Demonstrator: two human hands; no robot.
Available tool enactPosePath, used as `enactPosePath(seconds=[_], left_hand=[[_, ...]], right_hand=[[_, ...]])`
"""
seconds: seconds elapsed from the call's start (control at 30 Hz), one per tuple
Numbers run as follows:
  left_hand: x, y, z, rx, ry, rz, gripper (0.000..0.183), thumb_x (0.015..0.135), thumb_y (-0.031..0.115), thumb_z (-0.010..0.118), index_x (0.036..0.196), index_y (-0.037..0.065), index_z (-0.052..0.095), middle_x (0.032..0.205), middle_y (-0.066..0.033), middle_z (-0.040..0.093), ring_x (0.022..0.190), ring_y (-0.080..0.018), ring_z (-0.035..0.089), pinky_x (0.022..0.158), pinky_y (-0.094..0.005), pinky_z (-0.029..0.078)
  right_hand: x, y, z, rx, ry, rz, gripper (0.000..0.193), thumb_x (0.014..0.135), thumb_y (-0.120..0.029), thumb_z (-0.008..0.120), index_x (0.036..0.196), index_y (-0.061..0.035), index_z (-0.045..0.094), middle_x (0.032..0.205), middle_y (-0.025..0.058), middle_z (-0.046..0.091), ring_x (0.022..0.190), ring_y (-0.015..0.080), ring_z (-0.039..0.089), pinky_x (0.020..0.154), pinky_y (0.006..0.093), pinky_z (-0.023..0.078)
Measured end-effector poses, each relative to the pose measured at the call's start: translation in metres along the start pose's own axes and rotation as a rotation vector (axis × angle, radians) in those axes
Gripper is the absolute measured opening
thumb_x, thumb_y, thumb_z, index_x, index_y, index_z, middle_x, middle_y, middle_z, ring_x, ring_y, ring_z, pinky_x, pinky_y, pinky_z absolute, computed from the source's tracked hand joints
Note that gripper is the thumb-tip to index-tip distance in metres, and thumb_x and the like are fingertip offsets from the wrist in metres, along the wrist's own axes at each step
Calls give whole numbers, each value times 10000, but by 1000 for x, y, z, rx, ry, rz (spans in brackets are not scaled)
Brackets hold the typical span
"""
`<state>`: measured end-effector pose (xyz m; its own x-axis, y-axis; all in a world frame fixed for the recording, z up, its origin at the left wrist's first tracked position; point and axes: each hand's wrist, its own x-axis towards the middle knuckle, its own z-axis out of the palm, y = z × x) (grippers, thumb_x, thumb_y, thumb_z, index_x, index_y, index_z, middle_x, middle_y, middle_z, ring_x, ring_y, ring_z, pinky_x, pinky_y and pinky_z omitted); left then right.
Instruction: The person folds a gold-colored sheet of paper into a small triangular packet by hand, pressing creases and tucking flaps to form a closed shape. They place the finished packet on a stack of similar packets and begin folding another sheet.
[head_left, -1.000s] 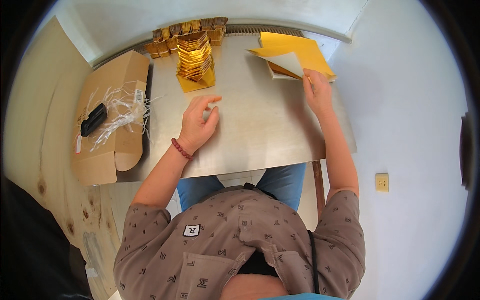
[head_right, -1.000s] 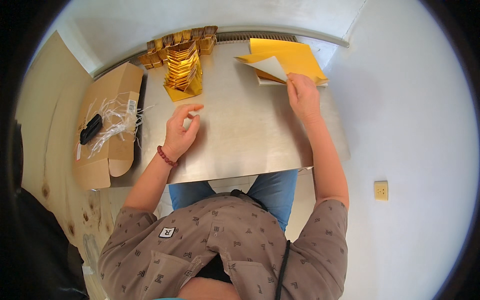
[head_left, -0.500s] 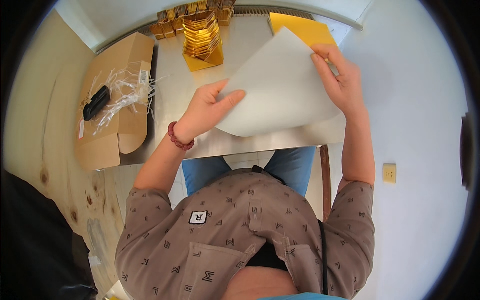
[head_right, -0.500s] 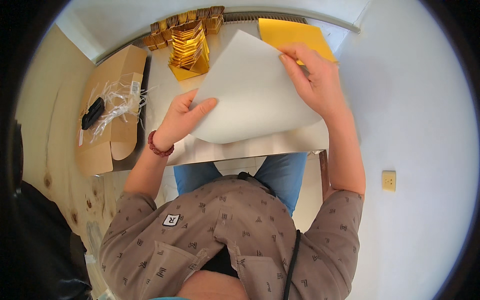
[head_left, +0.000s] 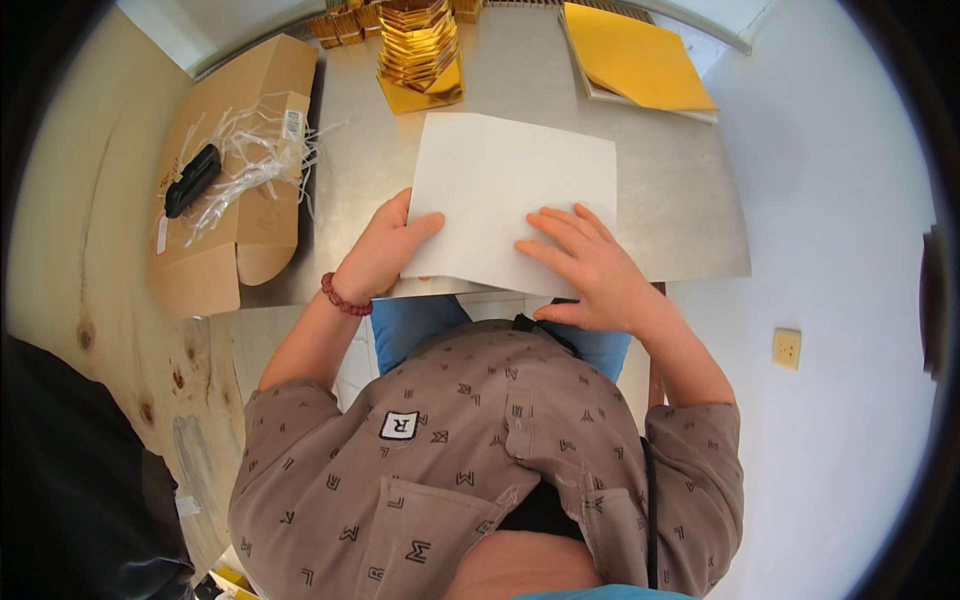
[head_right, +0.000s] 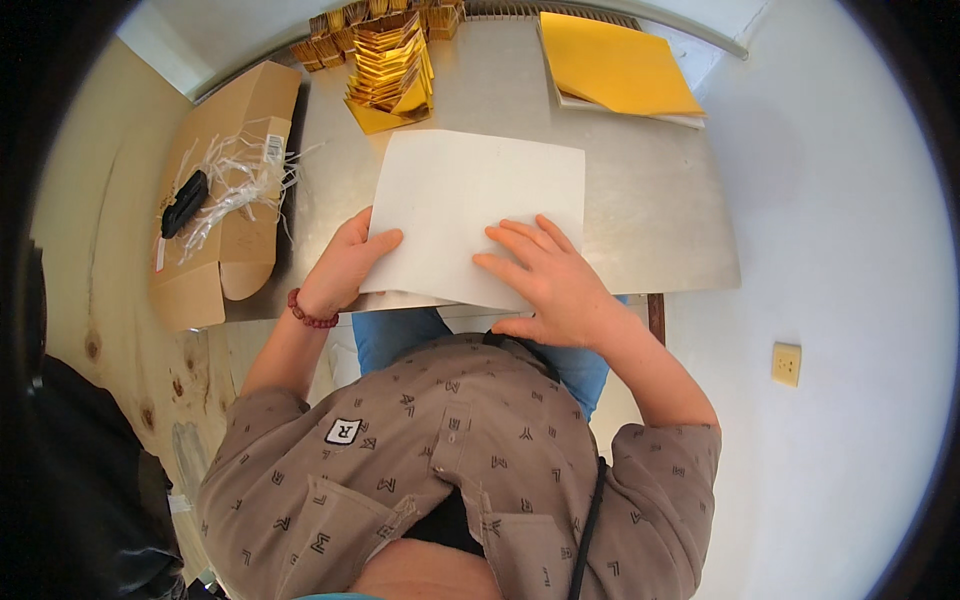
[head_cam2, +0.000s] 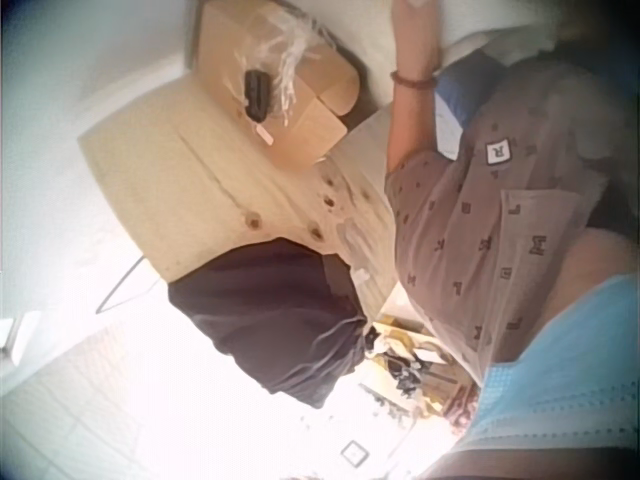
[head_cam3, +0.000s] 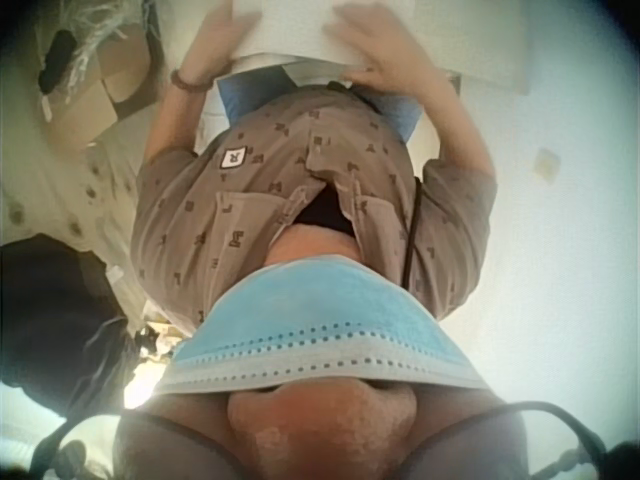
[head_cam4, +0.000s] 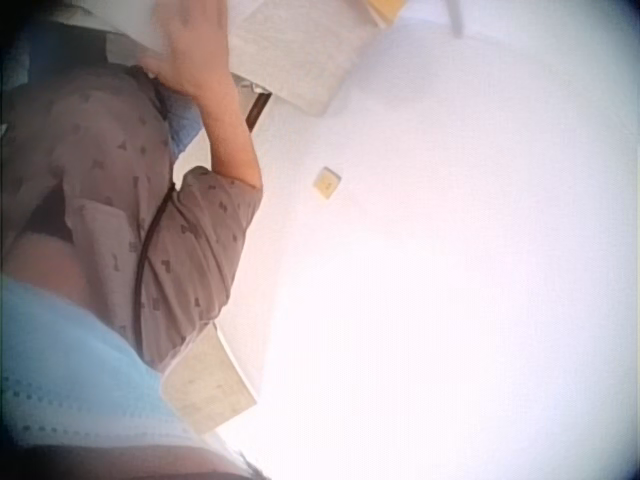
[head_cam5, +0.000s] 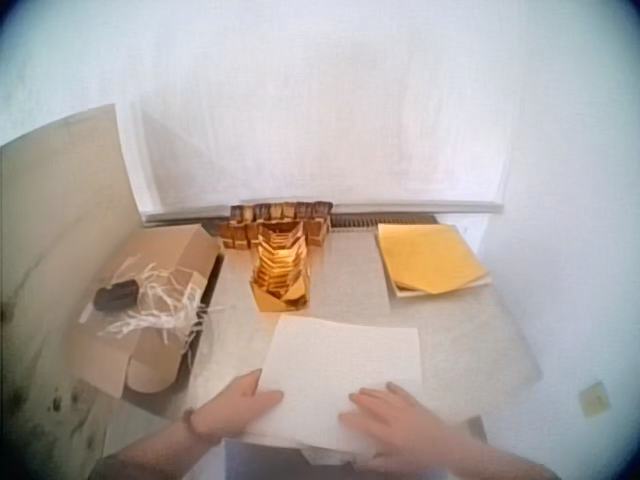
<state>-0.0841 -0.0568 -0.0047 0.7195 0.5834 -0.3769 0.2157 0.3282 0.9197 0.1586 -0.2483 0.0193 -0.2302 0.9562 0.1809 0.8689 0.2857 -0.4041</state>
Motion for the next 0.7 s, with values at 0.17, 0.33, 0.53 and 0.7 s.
enactPosePath(seconds=[0.17,0.33,0.53,0.7], left_hand=[[-19,18,-1,467,37,-29,392,1032,195,640,1365,-3,583,1193,-109,695,980,-129,675,828,-299,554],[-18,35,-2,932,392,464,349,966,234,721,1242,31,655,1112,-151,682,981,-253,661,804,-354,537],[61,38,19,1146,44,910,480,938,296,745,1314,22,629,1315,-195,629,1269,-344,564,1073,-434,465],[92,20,27,1362,-9,838,619,947,395,724,1399,1,569,1492,-220,520,1450,-392,422,1196,-476,361]], right_hand=[[-7,-3,4,-29,-21,39,627,783,-189,829,1367,-114,615,1488,123,549,1434,309,466,1228,546,331],[-15,1,-5,33,0,29,482,807,-95,769,1276,-92,658,1331,89,665,1307,278,583,1198,523,388],[-4,-7,-14,115,-14,22,446,780,-33,740,1218,-77,670,1182,81,712,1147,316,649,1112,485,484],[-9,-9,-30,22,65,22,487,743,10,728,1217,-84,667,1135,96,717,1098,345,658,1021,448,526]])
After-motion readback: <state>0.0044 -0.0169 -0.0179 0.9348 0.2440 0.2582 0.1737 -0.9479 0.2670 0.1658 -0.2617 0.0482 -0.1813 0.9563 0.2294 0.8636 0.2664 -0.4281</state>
